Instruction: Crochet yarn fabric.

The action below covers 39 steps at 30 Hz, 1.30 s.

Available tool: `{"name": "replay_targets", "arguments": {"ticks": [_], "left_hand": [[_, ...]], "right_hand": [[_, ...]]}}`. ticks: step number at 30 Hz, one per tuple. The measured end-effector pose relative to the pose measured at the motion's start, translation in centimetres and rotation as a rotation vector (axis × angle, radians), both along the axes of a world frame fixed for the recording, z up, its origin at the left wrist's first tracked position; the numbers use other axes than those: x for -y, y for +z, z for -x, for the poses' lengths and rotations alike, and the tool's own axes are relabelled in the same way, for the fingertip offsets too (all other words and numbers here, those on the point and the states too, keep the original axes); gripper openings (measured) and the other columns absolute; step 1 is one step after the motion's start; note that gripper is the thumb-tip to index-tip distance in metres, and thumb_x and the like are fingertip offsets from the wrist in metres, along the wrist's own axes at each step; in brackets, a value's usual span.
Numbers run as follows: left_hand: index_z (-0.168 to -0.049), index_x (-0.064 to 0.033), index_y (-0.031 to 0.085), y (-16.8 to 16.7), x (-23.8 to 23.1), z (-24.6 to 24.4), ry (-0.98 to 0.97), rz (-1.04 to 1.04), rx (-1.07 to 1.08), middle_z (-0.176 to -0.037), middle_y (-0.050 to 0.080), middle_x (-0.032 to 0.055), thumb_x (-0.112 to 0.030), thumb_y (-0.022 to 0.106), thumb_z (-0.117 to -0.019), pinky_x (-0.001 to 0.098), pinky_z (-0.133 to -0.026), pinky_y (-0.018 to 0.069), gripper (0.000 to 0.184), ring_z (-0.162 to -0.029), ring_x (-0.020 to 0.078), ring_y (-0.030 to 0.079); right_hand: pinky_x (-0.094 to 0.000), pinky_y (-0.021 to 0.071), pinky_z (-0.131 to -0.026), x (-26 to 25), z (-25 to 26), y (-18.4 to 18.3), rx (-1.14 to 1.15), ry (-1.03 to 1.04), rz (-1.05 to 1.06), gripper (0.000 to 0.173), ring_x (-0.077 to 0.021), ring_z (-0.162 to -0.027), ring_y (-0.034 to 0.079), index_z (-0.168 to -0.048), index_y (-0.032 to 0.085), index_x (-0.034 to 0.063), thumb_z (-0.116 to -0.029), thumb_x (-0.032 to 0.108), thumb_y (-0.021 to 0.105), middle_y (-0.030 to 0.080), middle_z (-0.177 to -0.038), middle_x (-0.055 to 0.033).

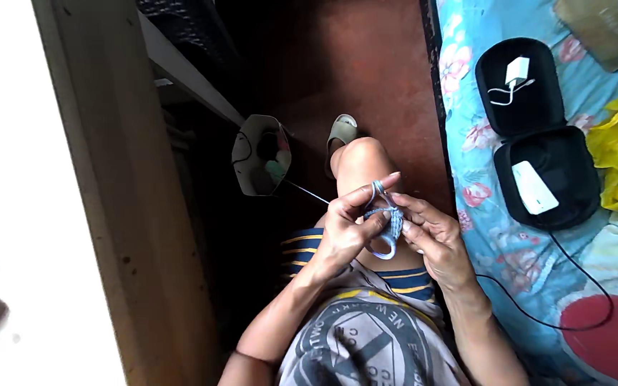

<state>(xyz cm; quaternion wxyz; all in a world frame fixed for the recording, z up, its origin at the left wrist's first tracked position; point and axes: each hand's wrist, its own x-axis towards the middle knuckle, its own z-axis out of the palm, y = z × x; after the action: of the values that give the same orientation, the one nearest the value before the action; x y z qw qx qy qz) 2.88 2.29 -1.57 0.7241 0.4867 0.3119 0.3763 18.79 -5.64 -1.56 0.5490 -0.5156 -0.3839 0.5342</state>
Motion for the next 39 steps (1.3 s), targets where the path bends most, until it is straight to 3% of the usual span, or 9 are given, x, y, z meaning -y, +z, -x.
{"name": "replay_targets", "arguments": {"ticks": [3, 7, 10, 17, 21, 23, 26, 30, 39], "left_hand": [[-0.127, 0.0009, 0.068, -0.3, -0.6, 0.8, -0.065, 0.116, 0.058, -0.091, 0.075, 0.0041, 0.007, 0.062, -0.0898, 0.0248, -0.075, 0.0588, 0.038, -0.078, 0.0071, 0.069], [-0.082, -0.0119, 0.073, -1.6, -2.5, 2.8, -0.138, 0.135, 0.040, -0.083, 0.070, -0.0023, -0.015, 0.067, -0.0928, 0.0240, -0.074, 0.0563, 0.013, -0.078, 0.0053, 0.067], [-0.072, -0.0114, 0.069, -1.9, -3.7, 4.6, -0.288, 0.045, -0.078, -0.076, 0.067, -0.0042, -0.012, 0.069, -0.0885, 0.0188, -0.063, 0.0512, 0.016, -0.069, 0.0017, 0.061], [-0.059, -0.0131, 0.063, -2.0, -5.1, 7.1, -0.416, -0.124, -0.039, -0.093, 0.074, -0.0016, -0.028, 0.073, -0.0881, 0.0236, -0.079, 0.0575, 0.034, -0.091, 0.0077, 0.069], [-0.091, -0.0146, 0.079, -2.6, -4.1, 5.0, -0.245, -0.116, 0.329, -0.117, 0.074, 0.0080, -0.035, 0.075, -0.0905, 0.0438, -0.112, 0.0451, 0.021, -0.126, 0.0270, 0.062], [-0.122, -0.0158, 0.076, -2.4, -3.2, 3.4, -0.194, -0.074, 0.360, -0.124, 0.072, 0.0061, -0.029, 0.077, -0.0895, 0.0372, -0.105, 0.0516, 0.035, -0.120, 0.0198, 0.065], [-0.145, -0.0195, 0.058, -1.8, -2.0, 1.5, -0.188, -0.002, 0.299, -0.116, 0.072, 0.0048, -0.010, 0.077, -0.0860, 0.0325, -0.091, 0.0582, 0.063, -0.102, 0.0147, 0.070], [-0.156, -0.0152, 0.042, -1.1, -1.1, 0.5, -0.126, 0.089, 0.223, -0.108, 0.071, 0.0056, 0.009, 0.066, -0.0857, 0.0282, -0.080, 0.0598, 0.078, -0.087, 0.0119, 0.070], [-0.154, -0.0064, 0.042, -0.4, -0.3, -0.3, 0.019, 0.179, 0.162, -0.093, 0.074, 0.0068, 0.011, 0.067, -0.0859, 0.0277, -0.080, 0.0599, 0.075, -0.081, 0.0114, 0.071]], "right_hand": [[-0.0095, 0.0343, -0.050, 0.0, -0.6, -0.1, -0.222, 0.039, 0.064, 0.031, 0.0084, -0.056, 0.044, -0.123, 0.073, 0.0102, -0.0970, 0.002, 0.057, 0.069, -0.084, 0.0054], [-0.0099, 0.0340, -0.048, 0.3, -1.4, -0.5, -0.409, 0.066, 0.125, 0.026, 0.0076, -0.054, 0.043, -0.117, 0.075, 0.0085, -0.0957, 0.003, 0.060, 0.065, -0.075, 0.0058], [-0.0096, 0.0345, -0.047, 0.5, -1.8, -0.6, -0.459, 0.070, 0.150, 0.024, 0.0075, -0.052, 0.044, -0.115, 0.075, 0.0079, -0.0957, 0.003, 0.061, 0.065, -0.074, 0.0054], [-0.0097, 0.0341, -0.046, 0.5, -2.1, -0.5, -0.524, 0.095, 0.172, 0.024, 0.0070, -0.051, 0.044, -0.115, 0.075, 0.0083, -0.0963, 0.005, 0.062, 0.064, -0.072, 0.0046], [-0.0098, 0.0348, -0.047, 0.4, -1.9, -0.2, -0.557, 0.121, 0.174, 0.024, 0.0068, -0.052, 0.045, -0.117, 0.074, 0.0077, -0.0969, 0.005, 0.062, 0.064, -0.072, 0.0047], [-0.0103, 0.0355, -0.047, 0.3, -1.7, 0.0, -0.573, 0.115, 0.175, 0.024, 0.0059, -0.052, 0.046, -0.117, 0.075, 0.0069, -0.0967, 0.005, 0.062, 0.063, -0.071, 0.0042], [-0.0106, 0.0375, -0.047, 0.3, -1.6, 0.4, -0.574, 0.083, 0.166, 0.023, 0.0055, -0.053, 0.048, -0.117, 0.074, 0.0048, -0.0976, 0.005, 0.061, 0.066, -0.074, 0.0026], [-0.0105, 0.0384, -0.047, 0.6, -1.1, 0.7, -0.504, 0.005, 0.131, 0.025, 0.0055, -0.055, 0.049, -0.119, 0.072, 0.0008, -0.0970, 0.002, 0.059, 0.071, -0.086, -0.0016], [-0.0103, 0.0364, -0.048, 0.8, -0.1, 1.1, -0.317, -0.044, 0.066, 0.031, 0.0061, -0.058, 0.049, -0.124, 0.068, -0.0012, -0.0960, -0.003, 0.055, 0.071, -0.086, 0.0007]]}}
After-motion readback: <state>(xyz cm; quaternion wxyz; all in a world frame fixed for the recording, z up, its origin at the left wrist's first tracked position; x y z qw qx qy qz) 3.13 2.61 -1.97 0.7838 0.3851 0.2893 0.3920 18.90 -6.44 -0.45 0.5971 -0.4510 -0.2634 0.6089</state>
